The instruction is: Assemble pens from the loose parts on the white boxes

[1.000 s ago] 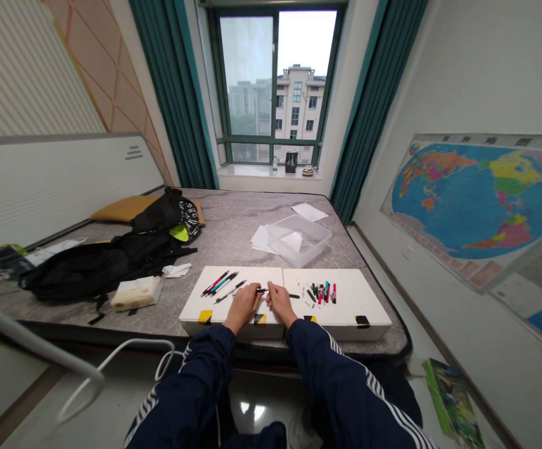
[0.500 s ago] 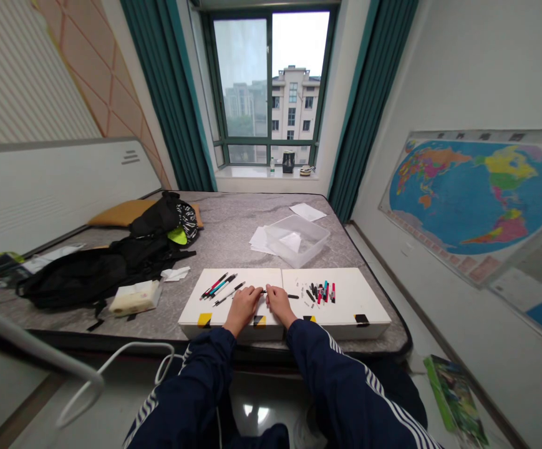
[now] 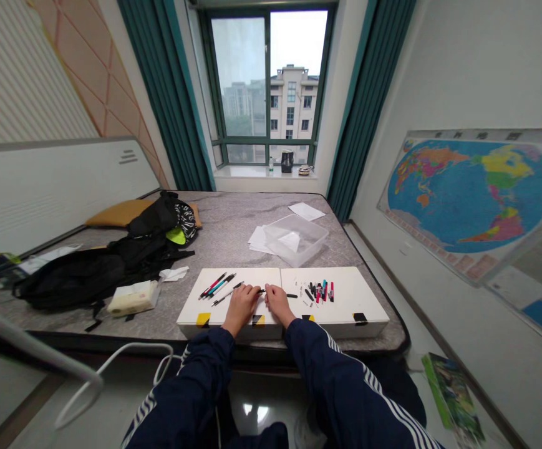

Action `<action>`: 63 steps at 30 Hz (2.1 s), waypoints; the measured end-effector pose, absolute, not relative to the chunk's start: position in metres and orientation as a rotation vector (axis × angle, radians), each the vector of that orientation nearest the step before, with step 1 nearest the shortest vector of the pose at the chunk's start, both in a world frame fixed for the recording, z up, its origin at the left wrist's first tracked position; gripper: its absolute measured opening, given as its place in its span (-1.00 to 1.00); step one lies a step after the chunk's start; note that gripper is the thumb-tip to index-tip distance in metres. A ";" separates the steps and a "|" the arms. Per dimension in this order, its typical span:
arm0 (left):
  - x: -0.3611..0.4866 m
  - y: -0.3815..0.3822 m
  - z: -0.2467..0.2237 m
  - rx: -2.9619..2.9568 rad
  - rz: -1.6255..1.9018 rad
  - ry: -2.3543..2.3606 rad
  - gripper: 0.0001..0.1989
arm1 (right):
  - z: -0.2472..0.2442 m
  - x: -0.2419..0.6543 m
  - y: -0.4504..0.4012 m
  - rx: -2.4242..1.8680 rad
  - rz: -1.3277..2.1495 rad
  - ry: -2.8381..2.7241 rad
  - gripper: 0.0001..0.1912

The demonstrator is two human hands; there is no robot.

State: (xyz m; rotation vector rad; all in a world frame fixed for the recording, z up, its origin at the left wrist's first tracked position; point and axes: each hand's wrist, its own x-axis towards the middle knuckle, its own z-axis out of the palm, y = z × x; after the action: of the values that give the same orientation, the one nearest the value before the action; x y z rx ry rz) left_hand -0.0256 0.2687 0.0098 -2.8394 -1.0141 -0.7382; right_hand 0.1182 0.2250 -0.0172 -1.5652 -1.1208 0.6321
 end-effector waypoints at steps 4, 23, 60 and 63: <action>-0.025 0.270 0.008 -2.891 -0.769 -1.006 -0.76 | -0.020 0.119 0.227 -1.568 0.630 -1.125 -0.47; -0.026 0.264 0.014 -2.920 -0.754 -1.096 -0.71 | -0.023 0.118 0.228 -1.534 0.679 -1.066 -0.56; -0.027 0.266 0.011 -2.823 -0.830 -1.361 -0.72 | 0.068 0.318 0.142 -2.168 0.145 -1.417 -0.83; -0.028 0.266 0.011 -2.818 -0.837 -1.380 -0.71 | 0.061 0.350 0.131 -2.376 0.132 -1.574 -0.89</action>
State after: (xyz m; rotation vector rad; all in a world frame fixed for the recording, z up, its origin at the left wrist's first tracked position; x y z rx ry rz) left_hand -0.0279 0.2658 0.0106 -2.8184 -1.3798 -0.8374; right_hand 0.3503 0.1309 0.0612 -2.3763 -1.5742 0.1323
